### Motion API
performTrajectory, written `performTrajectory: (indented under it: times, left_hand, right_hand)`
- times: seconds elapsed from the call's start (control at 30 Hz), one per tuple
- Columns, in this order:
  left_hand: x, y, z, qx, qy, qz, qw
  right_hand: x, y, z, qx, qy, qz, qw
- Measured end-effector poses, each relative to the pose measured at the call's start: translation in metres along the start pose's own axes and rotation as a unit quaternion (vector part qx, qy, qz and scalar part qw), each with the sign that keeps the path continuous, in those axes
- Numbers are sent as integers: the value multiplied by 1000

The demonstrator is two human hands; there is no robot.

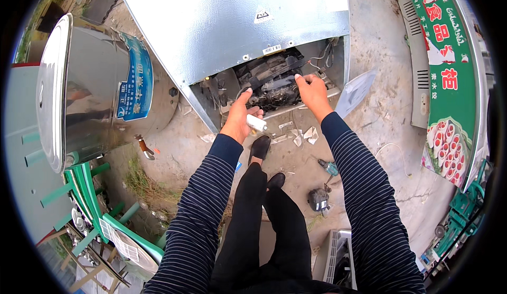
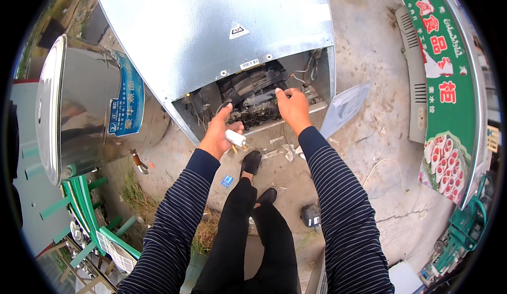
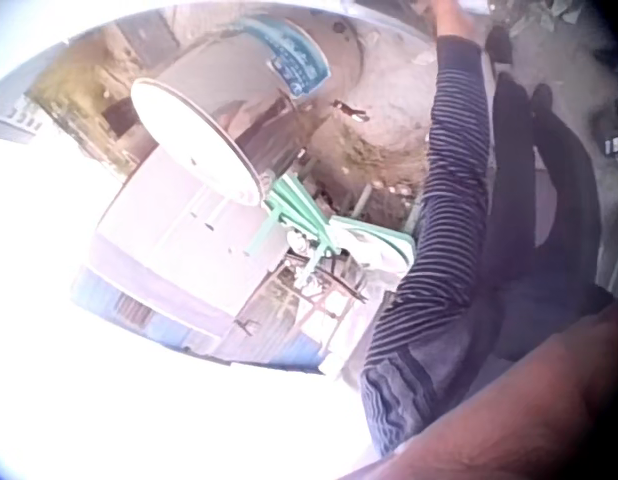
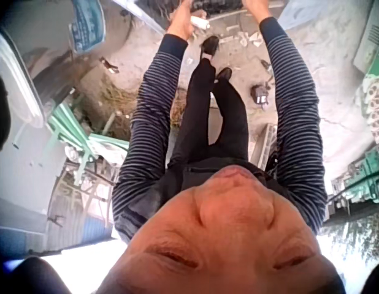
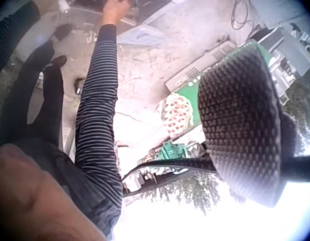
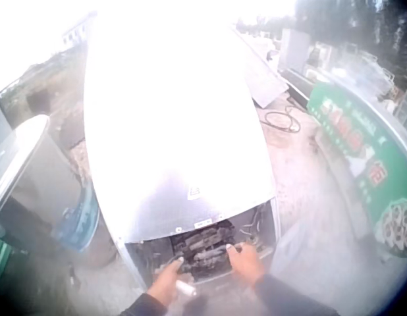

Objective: The person removes a compressor from a refrigerator, disconnects the power cord, and reinstalls the compressor into the appliance's back compartment. They use pliers and a screwdriver to manipulate the components and secure the unit.

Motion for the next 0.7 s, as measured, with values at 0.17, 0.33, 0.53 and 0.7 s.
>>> performTrajectory:
  times: [0.17,0.33,0.53,0.7]
  left_hand:
    - [13,-5,-26,27,-50,22,998]
    - [18,1,-29,-32,-111,-9,993]
    - [16,20,-33,-116,-126,10,985]
    - [36,10,-42,-109,-94,42,989]
  right_hand:
    - [-17,1,-7,36,67,51,996]
    - [-11,-8,6,38,201,181,962]
    - [-8,6,32,32,398,-103,911]
    - [-27,21,31,31,435,-151,887]
Point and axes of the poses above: each hand's wrist, its own z-axis away from the middle knuckle, its own y-axis out of the palm, x = y × z, the point moved 9 cm from there along -z, towards the middle knuckle, and after that the axes turned 13 degrees about -z, right-handed, at the moved point
